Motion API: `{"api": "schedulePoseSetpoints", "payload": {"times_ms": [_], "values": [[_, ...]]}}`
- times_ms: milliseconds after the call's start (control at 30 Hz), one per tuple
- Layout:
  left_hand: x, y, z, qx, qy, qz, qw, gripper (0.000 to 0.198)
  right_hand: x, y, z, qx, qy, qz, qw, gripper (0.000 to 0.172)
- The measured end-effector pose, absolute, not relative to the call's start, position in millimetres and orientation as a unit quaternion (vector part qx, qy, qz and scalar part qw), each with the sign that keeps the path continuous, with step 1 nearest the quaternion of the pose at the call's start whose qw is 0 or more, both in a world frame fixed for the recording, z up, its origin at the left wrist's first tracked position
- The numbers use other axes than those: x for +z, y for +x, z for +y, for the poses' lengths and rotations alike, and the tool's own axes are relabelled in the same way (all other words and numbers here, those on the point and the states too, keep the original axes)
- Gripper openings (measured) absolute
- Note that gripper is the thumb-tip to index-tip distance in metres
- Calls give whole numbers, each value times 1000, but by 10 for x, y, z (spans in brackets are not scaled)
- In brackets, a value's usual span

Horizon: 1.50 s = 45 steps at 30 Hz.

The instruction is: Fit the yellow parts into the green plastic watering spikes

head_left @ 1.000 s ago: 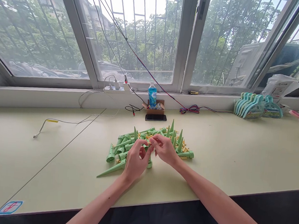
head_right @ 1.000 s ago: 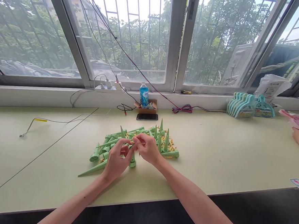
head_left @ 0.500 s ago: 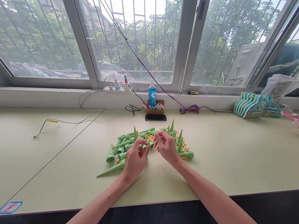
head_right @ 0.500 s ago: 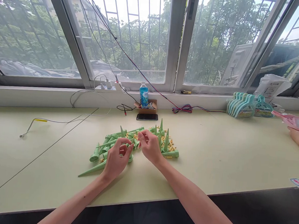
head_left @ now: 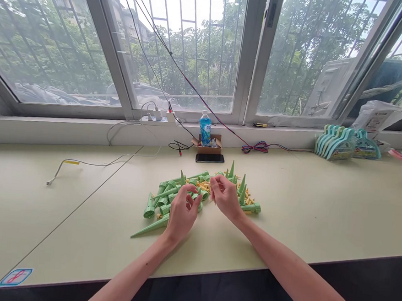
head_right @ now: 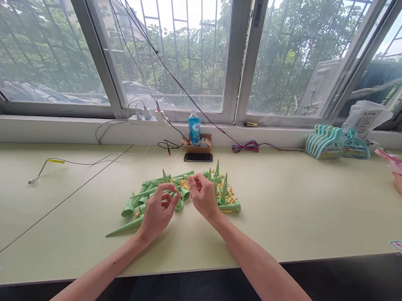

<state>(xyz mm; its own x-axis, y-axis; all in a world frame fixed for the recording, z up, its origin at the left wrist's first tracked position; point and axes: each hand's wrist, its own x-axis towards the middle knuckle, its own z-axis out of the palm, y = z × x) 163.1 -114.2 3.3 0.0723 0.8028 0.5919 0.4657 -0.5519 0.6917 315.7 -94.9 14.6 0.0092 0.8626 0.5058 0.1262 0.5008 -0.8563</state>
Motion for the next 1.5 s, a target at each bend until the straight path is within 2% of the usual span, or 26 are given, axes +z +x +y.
{"api": "schedulePoseSetpoints", "payload": {"times_ms": [400,967,1500], "values": [[27,1569,-1163,457,756,458,101,22,182,3178,-950,307,-398,-622,600,37],[1,1587,-1139,435,740,477,189,22,170,3187,-940,295,-398,-632,595,35],[-24,1595,-1169,380,803,418,190,11,156,3196,-957,272,-409,-640,591,31]]}}
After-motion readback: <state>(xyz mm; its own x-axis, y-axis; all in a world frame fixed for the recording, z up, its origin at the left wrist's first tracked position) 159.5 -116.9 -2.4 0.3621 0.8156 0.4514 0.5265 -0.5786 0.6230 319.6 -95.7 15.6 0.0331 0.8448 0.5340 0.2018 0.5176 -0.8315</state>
